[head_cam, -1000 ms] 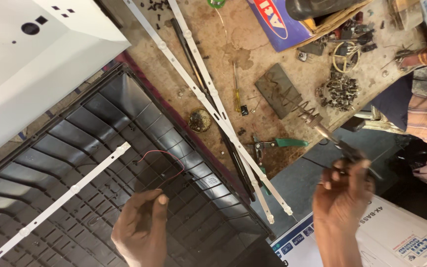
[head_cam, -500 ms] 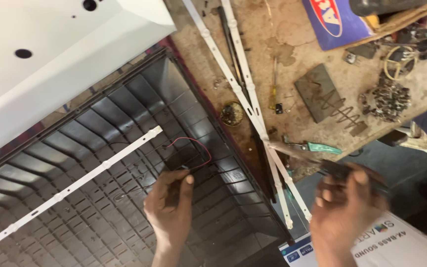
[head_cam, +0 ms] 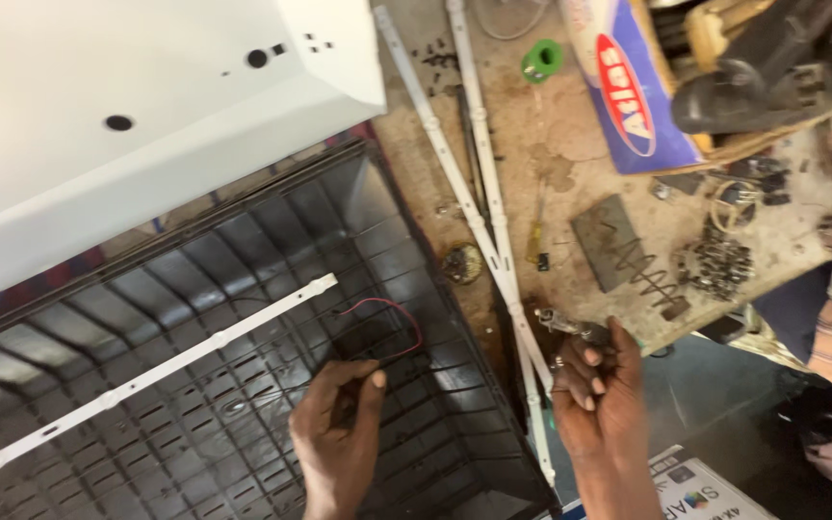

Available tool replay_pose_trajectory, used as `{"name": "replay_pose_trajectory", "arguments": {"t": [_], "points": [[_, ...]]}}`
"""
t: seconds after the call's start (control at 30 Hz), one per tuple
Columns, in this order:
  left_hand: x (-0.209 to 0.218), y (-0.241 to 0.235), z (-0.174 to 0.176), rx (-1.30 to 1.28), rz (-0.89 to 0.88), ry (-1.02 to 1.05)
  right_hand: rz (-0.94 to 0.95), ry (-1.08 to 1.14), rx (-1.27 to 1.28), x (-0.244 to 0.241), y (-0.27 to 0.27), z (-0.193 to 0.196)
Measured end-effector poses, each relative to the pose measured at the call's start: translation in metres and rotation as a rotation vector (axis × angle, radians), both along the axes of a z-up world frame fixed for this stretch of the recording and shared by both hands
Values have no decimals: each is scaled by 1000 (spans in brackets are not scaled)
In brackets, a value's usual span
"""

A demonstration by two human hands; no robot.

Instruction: The person aligns and presses a white LED strip onto the back of a TV panel, then flips the panel to access the interior. They use a soldering iron to attach wires to the LED strip terminals inside the TV chassis.

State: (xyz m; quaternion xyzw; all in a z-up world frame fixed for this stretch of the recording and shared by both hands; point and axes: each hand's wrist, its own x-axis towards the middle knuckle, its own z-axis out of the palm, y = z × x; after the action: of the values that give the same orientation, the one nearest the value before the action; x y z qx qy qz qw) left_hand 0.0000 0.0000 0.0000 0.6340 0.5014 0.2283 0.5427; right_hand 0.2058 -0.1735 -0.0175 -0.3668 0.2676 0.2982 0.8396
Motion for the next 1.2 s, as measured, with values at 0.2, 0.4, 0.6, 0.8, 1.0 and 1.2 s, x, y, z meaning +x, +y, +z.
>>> {"name": "replay_pose_trajectory", "arguments": {"t": [0.2,0.4,0.6,0.8,1.0,1.2], "points": [[-7,1,-4,-6,-25,-40,147,-793,-643,-35,20,16],[-6,3,-4,-60,-32,-19,315,-1238,-816,-35,42,8],[-8,3,-5,-52,-30,-52,317,-1250,-789,-38,43,6],[-7,2,-3,-56,-19,-76,317,-1224,-808,-34,43,7],[-8,-1,-7,-101,9,-46,21,-1117,-736,-15,41,9],[-7,-3,-11,-67,6,-61,-84,-1062,-790,5,39,14]]}}
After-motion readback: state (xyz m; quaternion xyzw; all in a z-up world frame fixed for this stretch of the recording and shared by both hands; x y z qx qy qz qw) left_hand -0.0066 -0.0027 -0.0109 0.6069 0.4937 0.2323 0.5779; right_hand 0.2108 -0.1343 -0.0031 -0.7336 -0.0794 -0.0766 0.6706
